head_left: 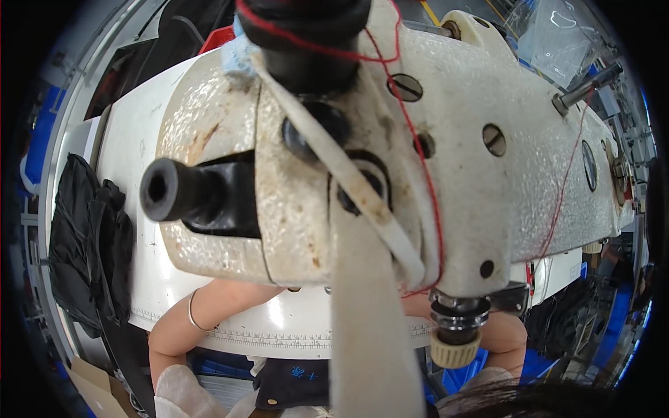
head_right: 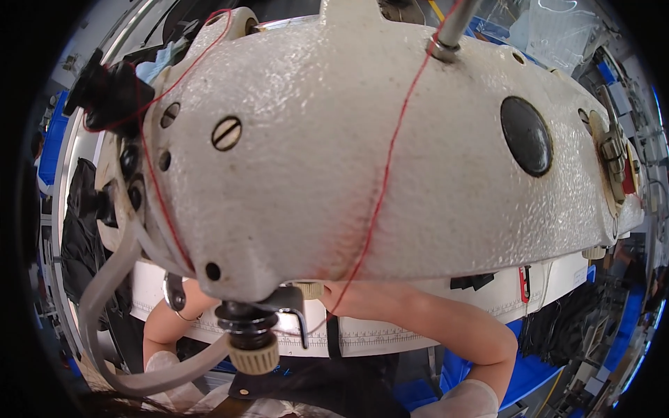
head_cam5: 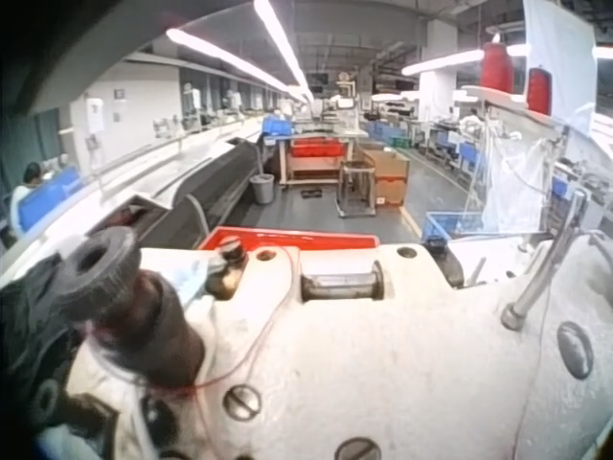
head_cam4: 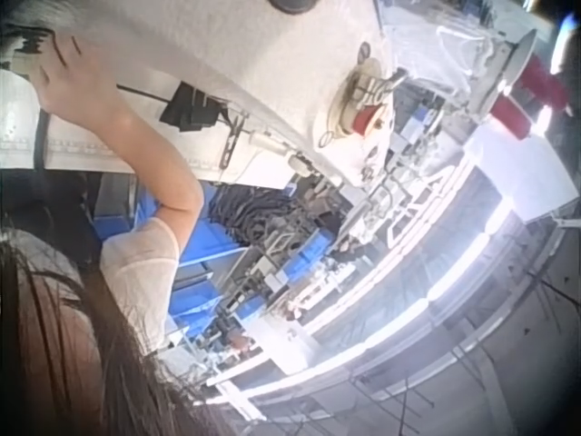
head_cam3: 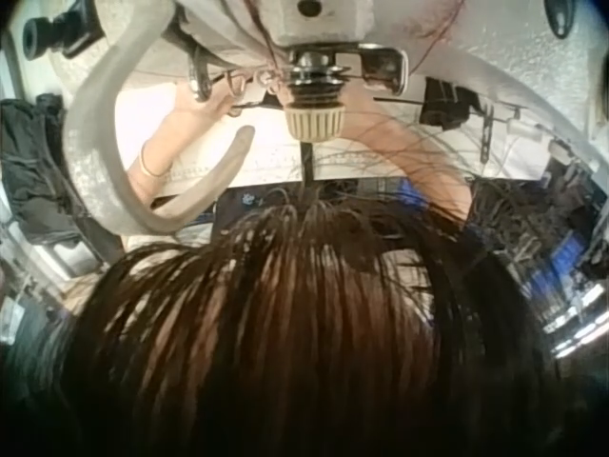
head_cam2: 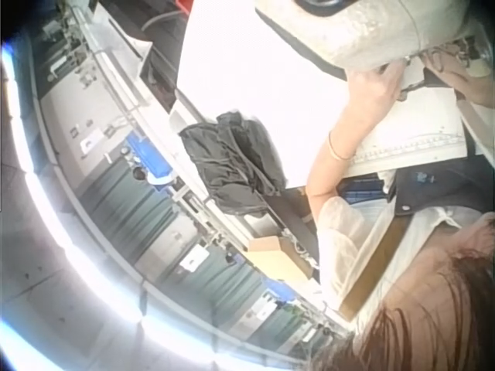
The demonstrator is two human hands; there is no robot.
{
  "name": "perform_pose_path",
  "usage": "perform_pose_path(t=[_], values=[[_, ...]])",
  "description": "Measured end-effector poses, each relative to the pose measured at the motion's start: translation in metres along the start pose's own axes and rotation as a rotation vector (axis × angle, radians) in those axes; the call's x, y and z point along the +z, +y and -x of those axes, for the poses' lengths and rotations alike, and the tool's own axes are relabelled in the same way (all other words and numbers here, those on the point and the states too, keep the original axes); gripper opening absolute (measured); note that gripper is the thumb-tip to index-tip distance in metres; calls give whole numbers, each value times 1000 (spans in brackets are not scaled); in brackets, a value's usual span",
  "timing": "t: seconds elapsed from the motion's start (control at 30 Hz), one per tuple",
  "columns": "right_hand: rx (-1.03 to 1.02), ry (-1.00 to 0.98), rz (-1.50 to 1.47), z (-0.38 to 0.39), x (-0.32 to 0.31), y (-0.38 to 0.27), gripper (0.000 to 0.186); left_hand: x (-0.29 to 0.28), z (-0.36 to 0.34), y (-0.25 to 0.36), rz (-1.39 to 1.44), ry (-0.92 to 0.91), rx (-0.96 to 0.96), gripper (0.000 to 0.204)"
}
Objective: Sewing small black fabric components together using an industrial sewing machine.
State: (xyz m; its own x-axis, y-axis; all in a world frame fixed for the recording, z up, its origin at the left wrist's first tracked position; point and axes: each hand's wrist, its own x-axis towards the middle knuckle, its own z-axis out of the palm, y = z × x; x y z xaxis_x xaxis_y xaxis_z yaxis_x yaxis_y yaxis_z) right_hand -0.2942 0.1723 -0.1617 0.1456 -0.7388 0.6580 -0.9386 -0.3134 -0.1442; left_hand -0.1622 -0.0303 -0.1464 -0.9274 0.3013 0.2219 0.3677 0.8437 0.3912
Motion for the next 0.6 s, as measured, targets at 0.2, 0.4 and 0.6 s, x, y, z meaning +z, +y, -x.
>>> perform_pose_path(t=[0.2,0.4,0.6], values=[[-24,157,-5,-5,3,2,28,-2,-11,-2,-2,-17,-13,40],[104,301,30,12,54,-3,26,-8,-17,1,-11,-40,-22,41],[64,-181,111,27,13,0,25,-14,-4,7,-19,-53,-40,42]])
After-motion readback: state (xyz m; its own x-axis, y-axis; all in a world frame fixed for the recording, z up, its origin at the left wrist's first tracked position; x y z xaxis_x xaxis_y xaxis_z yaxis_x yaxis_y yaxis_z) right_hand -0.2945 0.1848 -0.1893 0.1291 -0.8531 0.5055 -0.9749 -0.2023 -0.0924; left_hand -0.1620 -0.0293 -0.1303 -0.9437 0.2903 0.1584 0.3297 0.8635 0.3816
